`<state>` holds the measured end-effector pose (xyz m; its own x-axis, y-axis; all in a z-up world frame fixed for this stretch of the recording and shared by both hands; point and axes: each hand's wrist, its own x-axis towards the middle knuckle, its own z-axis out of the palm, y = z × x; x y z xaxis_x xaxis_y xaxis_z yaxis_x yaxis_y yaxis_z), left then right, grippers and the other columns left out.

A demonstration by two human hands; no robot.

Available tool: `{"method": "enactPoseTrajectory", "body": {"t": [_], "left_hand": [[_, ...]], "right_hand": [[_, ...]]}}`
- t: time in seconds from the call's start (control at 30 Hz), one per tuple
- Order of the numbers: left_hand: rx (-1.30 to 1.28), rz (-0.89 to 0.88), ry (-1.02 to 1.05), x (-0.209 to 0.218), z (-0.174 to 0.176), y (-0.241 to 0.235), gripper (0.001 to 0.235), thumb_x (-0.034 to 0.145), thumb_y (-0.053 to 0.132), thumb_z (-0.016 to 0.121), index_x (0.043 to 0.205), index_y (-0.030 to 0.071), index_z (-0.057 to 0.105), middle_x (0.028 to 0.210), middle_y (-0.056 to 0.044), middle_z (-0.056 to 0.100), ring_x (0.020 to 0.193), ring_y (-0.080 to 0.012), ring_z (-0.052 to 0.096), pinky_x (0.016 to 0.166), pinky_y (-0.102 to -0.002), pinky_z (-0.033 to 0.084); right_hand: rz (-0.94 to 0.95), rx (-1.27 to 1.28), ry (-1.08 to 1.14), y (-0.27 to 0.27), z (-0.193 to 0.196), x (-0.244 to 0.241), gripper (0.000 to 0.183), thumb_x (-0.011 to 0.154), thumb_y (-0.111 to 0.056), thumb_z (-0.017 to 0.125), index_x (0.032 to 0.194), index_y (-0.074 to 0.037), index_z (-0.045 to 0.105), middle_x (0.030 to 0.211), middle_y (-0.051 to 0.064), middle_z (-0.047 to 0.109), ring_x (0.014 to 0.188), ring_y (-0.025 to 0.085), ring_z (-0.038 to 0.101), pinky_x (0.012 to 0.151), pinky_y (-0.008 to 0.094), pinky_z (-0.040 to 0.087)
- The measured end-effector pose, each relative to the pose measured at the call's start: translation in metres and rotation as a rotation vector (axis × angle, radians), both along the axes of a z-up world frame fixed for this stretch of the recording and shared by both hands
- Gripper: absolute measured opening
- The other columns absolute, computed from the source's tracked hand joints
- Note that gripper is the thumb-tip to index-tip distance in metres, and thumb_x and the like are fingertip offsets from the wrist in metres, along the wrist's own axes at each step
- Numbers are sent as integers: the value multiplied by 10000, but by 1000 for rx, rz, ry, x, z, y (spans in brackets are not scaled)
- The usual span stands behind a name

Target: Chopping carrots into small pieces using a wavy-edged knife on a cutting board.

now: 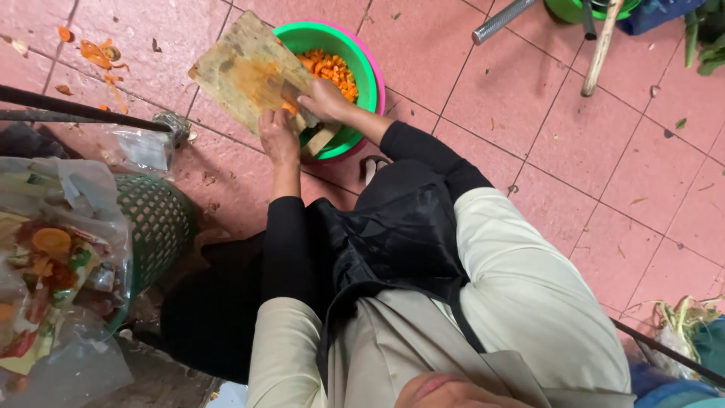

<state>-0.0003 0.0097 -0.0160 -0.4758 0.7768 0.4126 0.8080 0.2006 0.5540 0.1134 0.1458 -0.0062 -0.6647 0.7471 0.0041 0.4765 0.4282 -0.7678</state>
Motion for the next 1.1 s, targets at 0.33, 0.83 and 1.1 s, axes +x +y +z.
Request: {"method": "enactPoseTrajectory", "body": {"t": [0.33,0.83,1.1], "left_hand": [[-23,-14,4,-1,2,-6,212,805,-19,652,1001,40,709,971,-151,643,942,-370,597,838,-465,509],[-152,398,-274,14,-16,-37,762,1036,314,608,1607,13,204,1605,-319,303,1484,-481,267,1191,-552,235],[-143,450,-365,4,-63,-42,678,1076,400,560,1547,-46,359,1619,-265,380,1517,-419,355,1259,-504,282]], "right_hand": [[232,165,-274,-26,38,-10,225,883,-198,692,1009,-17,653,839,253,694,800,461,684,692,554,546],[15,-23,14,1,-12,17,335,896,-281,680,1093,-11,677,809,251,692,745,398,710,687,513,564],[-124,-372,10,48,-7,51,344,904,-314,789,1017,6,730,826,95,702,745,185,672,654,373,535]]}}
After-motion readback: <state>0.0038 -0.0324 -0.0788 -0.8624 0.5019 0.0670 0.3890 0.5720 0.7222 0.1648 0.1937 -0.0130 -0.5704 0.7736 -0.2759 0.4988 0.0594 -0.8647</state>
